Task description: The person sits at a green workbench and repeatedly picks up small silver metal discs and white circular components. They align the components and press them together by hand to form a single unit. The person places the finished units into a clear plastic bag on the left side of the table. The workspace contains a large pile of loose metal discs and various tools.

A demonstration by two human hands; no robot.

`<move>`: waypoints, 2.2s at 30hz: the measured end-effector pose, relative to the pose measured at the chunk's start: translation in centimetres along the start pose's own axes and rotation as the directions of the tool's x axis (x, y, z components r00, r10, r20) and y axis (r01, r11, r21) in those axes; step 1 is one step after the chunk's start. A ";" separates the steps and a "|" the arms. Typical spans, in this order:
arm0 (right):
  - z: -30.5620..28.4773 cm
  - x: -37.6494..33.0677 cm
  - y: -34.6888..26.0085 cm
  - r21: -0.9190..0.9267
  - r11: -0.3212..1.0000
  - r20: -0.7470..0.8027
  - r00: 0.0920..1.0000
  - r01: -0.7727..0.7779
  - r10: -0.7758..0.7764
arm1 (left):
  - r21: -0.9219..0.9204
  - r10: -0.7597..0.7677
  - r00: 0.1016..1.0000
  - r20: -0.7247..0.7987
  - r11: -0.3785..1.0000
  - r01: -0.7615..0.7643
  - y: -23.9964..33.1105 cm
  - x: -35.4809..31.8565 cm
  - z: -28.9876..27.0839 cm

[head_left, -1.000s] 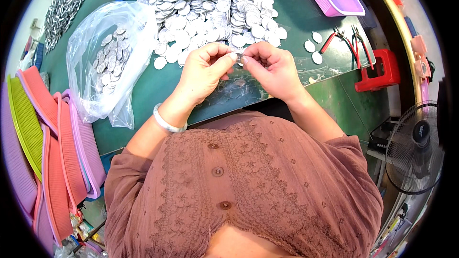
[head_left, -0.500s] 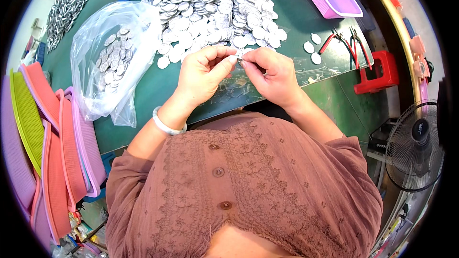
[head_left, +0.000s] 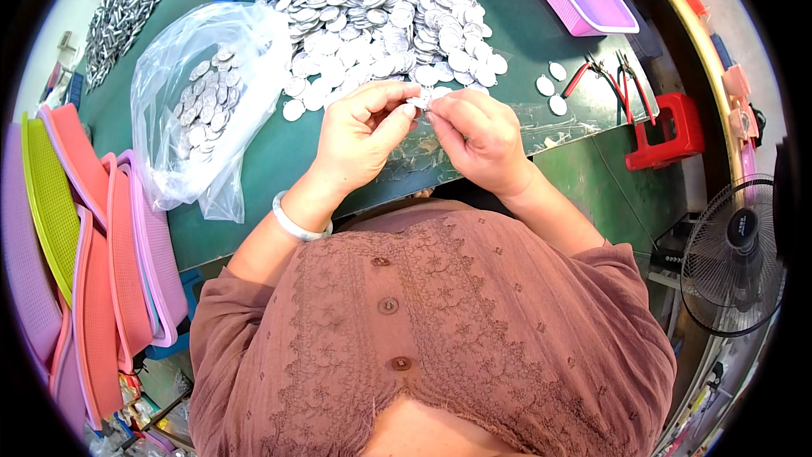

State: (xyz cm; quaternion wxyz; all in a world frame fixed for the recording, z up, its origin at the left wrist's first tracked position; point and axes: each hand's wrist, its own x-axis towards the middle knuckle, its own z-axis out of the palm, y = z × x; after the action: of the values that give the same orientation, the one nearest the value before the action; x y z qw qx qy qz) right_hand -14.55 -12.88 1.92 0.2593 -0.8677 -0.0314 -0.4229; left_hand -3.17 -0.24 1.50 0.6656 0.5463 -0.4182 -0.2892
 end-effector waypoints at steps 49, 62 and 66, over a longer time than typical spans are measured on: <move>2.2 -1.2 -1.0 0.328 0.902 -0.064 0.946 -0.281 0.317 | -0.410 -0.276 0.960 -0.046 0.882 0.234 0.8 -0.2 0.4; 2.5 -1.1 -0.8 0.323 0.908 -0.053 0.953 -0.266 0.298 | -0.411 -0.275 0.961 -0.042 0.881 0.234 0.6 0.0 0.4; 2.6 -1.2 -0.7 0.335 0.900 -0.052 0.949 -0.277 0.311 | -0.415 -0.274 0.962 -0.021 0.877 0.241 0.4 0.1 0.4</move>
State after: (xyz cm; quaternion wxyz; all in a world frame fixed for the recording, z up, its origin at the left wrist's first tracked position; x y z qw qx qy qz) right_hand -13.66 -10.82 0.03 0.4603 -0.7848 0.0447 -0.4125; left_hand -3.50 -0.38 1.92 0.7366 0.4566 -0.2456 -0.4343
